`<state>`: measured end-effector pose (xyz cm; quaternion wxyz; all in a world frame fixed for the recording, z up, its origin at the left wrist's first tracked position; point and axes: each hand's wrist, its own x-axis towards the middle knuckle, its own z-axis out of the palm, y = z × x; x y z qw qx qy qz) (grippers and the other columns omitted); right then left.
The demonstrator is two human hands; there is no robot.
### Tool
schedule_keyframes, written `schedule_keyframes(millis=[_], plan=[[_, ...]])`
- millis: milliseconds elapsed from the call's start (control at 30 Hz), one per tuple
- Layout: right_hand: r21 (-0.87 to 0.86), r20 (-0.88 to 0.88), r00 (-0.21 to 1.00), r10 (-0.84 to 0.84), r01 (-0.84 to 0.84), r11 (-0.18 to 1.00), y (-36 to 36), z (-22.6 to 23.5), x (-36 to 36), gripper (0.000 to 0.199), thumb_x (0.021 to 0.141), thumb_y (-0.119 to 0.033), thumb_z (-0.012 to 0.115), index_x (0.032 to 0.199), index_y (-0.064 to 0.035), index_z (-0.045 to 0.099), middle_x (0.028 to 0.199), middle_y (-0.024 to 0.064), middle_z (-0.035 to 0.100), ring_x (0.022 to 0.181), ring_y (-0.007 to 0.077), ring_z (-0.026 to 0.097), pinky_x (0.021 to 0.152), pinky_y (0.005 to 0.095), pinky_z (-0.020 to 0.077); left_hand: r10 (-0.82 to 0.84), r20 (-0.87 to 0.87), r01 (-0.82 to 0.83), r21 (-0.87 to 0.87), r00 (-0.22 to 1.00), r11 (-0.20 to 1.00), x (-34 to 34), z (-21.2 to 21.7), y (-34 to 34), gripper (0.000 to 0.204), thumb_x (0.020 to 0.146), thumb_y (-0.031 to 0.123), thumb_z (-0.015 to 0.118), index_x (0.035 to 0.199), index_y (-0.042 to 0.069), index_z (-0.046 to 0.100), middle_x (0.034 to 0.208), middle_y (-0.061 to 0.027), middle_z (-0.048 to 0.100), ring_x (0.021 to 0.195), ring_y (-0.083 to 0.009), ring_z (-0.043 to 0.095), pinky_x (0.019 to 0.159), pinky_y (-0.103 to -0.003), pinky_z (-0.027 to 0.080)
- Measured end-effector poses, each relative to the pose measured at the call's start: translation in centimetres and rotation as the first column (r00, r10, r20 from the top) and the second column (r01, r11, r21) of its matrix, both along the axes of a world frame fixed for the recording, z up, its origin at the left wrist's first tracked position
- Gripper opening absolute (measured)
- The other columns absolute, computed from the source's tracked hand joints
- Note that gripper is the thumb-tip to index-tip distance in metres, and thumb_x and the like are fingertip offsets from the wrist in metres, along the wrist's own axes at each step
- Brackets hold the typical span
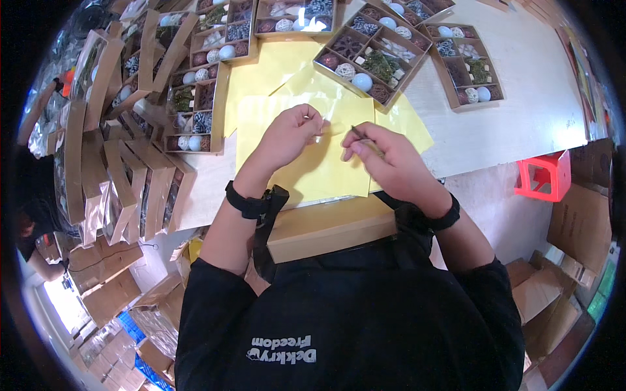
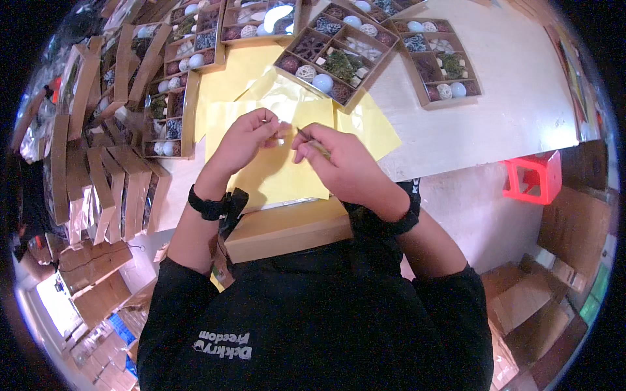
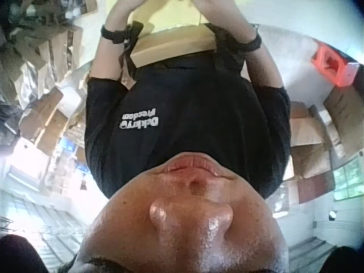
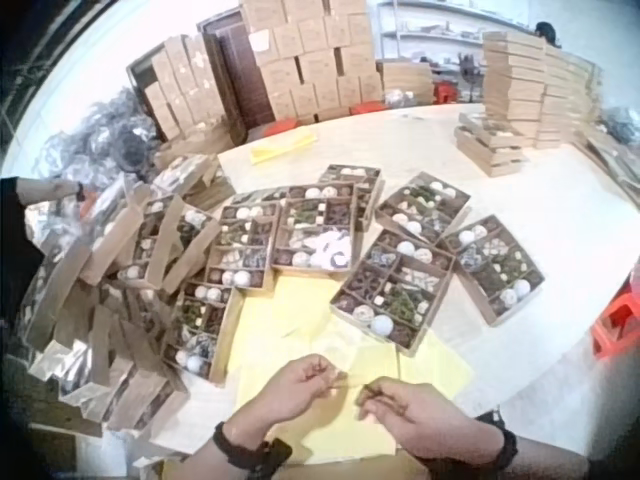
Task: Packing decorative items into small boxes and sealing them with tape.
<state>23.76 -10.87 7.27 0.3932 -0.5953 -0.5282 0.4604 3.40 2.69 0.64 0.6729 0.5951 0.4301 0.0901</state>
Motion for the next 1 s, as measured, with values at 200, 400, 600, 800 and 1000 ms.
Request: schedule_keyframes(millis=[200, 400, 600, 800, 1000], plan=[[-0.016, 0.065, 0.994, -0.088, 0.089, 0.996, 0.7, -4.4, 1.6, 0.032, 0.106, -0.030, 0.060, 0.107, 0.0012, 0.065, 0.082, 0.0100, 0.069, 0.072, 0.0212, 0.066, 0.066, 0.0329, 0.0520, -0.003, -0.026, 0.004, 0.054, 1.000, 0.999, 0.1, 3.3, -1.4, 0.009, 0.103, 0.016, 0.061, 0.106, 0.008, 0.063, 0.120, -0.0064, 0.072, 0.109, -0.0151, 0.067, 0.092, -0.031, 0.053], [-0.668, -0.649, 0.619, -0.442, -0.187, 0.720, 1.5, -1.3, 1.6, 0.040, 0.103, -0.042, 0.065, 0.101, -0.0026, 0.060, 0.062, -0.0083, 0.035, 0.046, 0.0026, 0.032, 0.039, 0.0198, 0.0208, -0.189, -0.277, 0.309, 0.937, 0.942, 0.166, 0.0, 8.7, -5.0, 0.015, 0.084, 0.013, 0.079, 0.095, 0.012, 0.069, 0.126, -0.0080, 0.068, 0.120, -0.0331, 0.061, 0.099, -0.042, 0.051], [-0.599, -0.658, 0.682, -0.320, -0.217, 0.771, 1.1, -0.3, 1.6, 0.023, 0.099, -0.021, 0.070, 0.097, 0.0013, 0.067, 0.062, -0.0076, 0.039, 0.048, 0.0036, 0.034, 0.042, 0.0229, 0.0218, -0.211, -0.370, 0.366, 0.929, 0.905, -0.059, -1.4, 10.3, -6.0, 0.021, 0.080, 0.018, 0.081, 0.098, 0.015, 0.071, 0.131, -0.0058, 0.065, 0.122, -0.0347, 0.059, 0.099, -0.045, 0.051], [-0.180, 0.050, 0.998, 0.026, -0.016, 0.984, -0.1, 2.5, 1.6, 0.029, 0.093, -0.032, 0.072, 0.096, -0.0037, 0.078, 0.079, 0.0048, 0.072, 0.070, 0.0128, 0.063, 0.066, 0.0275, 0.0501, -0.126, -0.279, 0.306, 0.876, 0.952, 0.373, -3.4, 14.4, -11.3, 0.074, 0.076, 0.039, 0.086, 0.136, 0.005, 0.057, 0.135, -0.0159, 0.058, 0.119, -0.0367, 0.058, 0.101, -0.049, 0.049], [-0.374, -0.184, 0.948, 0.259, -0.311, 0.874, -3.1, 5.4, 1.8, 0.005, 0.091, -0.003, 0.076, 0.095, -0.0002, 0.074, 0.081, -0.0010, 0.068, 0.076, 0.0054, 0.059, 0.070, 0.0222, 0.0466, -0.314, -0.461, 0.558, 0.692, 0.830, 0.458, -5.6, 11.7, -16.1, 0.069, 0.075, 0.037, 0.086, 0.129, 0.004, 0.059, 0.120, -0.0146, 0.059, 0.111, -0.0341, 0.060, 0.096, -0.046, 0.052]])
